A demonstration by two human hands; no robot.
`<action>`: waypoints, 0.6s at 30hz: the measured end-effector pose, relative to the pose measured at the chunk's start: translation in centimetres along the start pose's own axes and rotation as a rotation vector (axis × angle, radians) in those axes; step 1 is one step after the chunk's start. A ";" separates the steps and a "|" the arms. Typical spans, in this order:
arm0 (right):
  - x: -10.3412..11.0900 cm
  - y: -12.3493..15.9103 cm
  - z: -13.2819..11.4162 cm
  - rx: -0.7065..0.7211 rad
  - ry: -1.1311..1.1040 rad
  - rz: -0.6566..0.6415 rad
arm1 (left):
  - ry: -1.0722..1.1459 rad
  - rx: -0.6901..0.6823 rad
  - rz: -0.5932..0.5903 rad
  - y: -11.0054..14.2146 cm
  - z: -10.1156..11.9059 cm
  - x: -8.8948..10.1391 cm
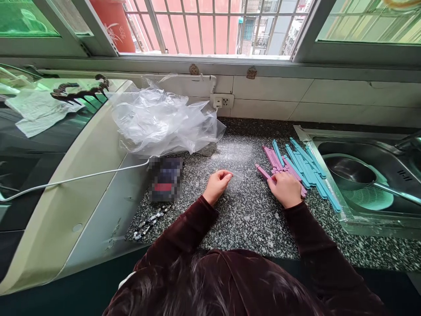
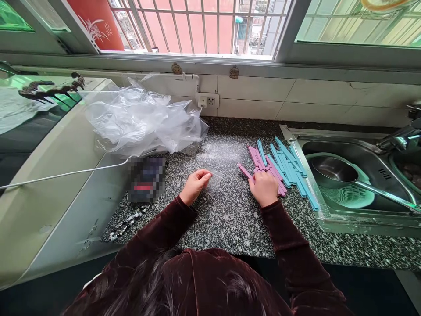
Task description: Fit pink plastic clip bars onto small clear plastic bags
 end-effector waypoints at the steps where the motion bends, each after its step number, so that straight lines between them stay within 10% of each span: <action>1: 0.3 0.1 -0.5 0.040 -0.031 0.040 | -0.020 -0.005 -0.001 0.0 0.0 0.0; 18: 1.3 2.1 -8.0 0.403 -0.438 0.111 | -0.280 -0.074 -0.036 0.2 0.9 -0.7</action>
Point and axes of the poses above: each hand's wrist, its own y-axis away from the middle knuckle, its own x-axis out of the back of the hand, z = x × y, the point moved 10 cm from there along -y, towards the middle knuckle, and after that the axes turned 12 degrees about -y, right-handed, at the moved point
